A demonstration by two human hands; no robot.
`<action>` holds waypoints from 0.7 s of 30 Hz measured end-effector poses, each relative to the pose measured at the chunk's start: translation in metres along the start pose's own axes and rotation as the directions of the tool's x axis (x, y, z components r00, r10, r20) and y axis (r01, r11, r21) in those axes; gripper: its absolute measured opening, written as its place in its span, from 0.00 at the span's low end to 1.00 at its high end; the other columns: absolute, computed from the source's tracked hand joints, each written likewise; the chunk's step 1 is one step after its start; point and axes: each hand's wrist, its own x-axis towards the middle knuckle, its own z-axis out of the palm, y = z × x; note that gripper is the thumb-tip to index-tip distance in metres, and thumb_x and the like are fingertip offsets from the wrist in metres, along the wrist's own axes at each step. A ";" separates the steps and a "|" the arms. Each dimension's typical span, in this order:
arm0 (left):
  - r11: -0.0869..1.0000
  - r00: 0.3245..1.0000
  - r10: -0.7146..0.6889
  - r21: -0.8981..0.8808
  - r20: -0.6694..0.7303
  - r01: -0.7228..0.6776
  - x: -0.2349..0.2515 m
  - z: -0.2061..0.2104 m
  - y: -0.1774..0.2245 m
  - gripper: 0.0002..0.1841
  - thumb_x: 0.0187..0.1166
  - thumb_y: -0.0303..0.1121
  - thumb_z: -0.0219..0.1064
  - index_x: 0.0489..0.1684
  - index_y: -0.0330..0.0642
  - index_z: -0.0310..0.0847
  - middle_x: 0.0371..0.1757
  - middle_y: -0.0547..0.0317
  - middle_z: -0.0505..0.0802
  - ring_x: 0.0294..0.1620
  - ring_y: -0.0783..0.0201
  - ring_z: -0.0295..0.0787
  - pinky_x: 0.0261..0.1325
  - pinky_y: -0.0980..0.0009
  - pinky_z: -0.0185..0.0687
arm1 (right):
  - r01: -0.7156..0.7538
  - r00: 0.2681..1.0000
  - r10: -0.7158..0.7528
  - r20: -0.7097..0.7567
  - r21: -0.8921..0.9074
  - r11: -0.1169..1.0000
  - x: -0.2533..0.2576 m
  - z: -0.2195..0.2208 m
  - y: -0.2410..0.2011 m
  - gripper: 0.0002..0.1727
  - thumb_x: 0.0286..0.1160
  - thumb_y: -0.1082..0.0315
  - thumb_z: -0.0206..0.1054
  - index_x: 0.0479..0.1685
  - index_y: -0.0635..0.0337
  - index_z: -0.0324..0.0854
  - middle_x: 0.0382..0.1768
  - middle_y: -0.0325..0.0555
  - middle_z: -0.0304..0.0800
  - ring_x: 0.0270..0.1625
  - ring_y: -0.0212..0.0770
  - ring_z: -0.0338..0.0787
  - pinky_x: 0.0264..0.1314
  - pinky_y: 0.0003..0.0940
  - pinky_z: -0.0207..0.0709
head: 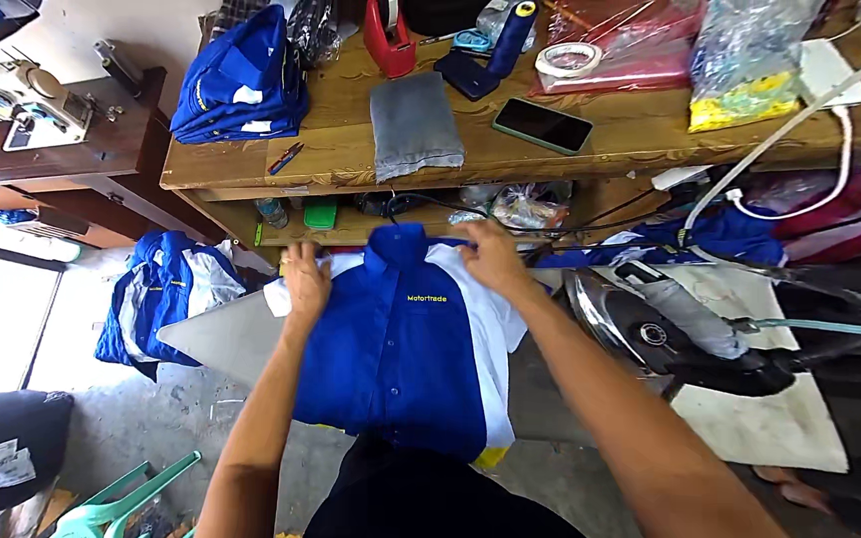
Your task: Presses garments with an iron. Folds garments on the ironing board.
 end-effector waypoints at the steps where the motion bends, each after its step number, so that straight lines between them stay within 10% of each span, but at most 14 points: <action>1: 0.997 0.996 0.030 -0.073 0.083 -0.024 -0.016 0.013 0.012 0.19 0.79 0.37 0.70 0.63 0.33 0.83 0.63 0.34 0.87 0.68 0.38 0.84 0.71 0.42 0.80 | -0.011 0.998 0.005 0.060 0.101 0.995 -0.012 0.017 -0.010 0.19 0.82 0.72 0.65 0.69 0.63 0.81 0.57 0.64 0.89 0.57 0.60 0.91 0.63 0.62 0.84; 5: 0.996 0.901 0.010 -0.086 0.433 0.030 -0.066 0.055 0.052 0.28 0.76 0.52 0.72 0.62 0.36 0.84 0.59 0.43 0.90 0.58 0.48 0.90 0.62 0.48 0.86 | -0.181 0.927 0.008 0.376 0.429 0.885 -0.040 0.082 -0.020 0.17 0.88 0.65 0.59 0.66 0.65 0.83 0.54 0.56 0.93 0.50 0.45 0.95 0.60 0.44 0.89; 15: 0.986 0.848 -0.141 0.151 0.510 0.073 -0.047 0.061 0.073 0.19 0.84 0.41 0.58 0.62 0.40 0.85 0.60 0.44 0.92 0.63 0.45 0.90 0.63 0.44 0.84 | -0.088 0.933 0.054 0.355 0.081 0.993 -0.038 0.103 -0.047 0.19 0.86 0.65 0.57 0.68 0.61 0.83 0.57 0.59 0.92 0.63 0.57 0.90 0.71 0.56 0.77; 21: 0.887 0.855 -0.101 -0.342 0.508 0.309 -0.043 0.073 0.044 0.12 0.80 0.32 0.66 0.48 0.34 0.90 0.47 0.45 0.94 0.47 0.54 0.92 0.54 0.51 0.88 | -0.136 0.941 0.116 0.318 0.039 0.990 -0.041 0.117 -0.066 0.15 0.79 0.69 0.61 0.59 0.63 0.85 0.60 0.62 0.88 0.65 0.63 0.88 0.64 0.66 0.80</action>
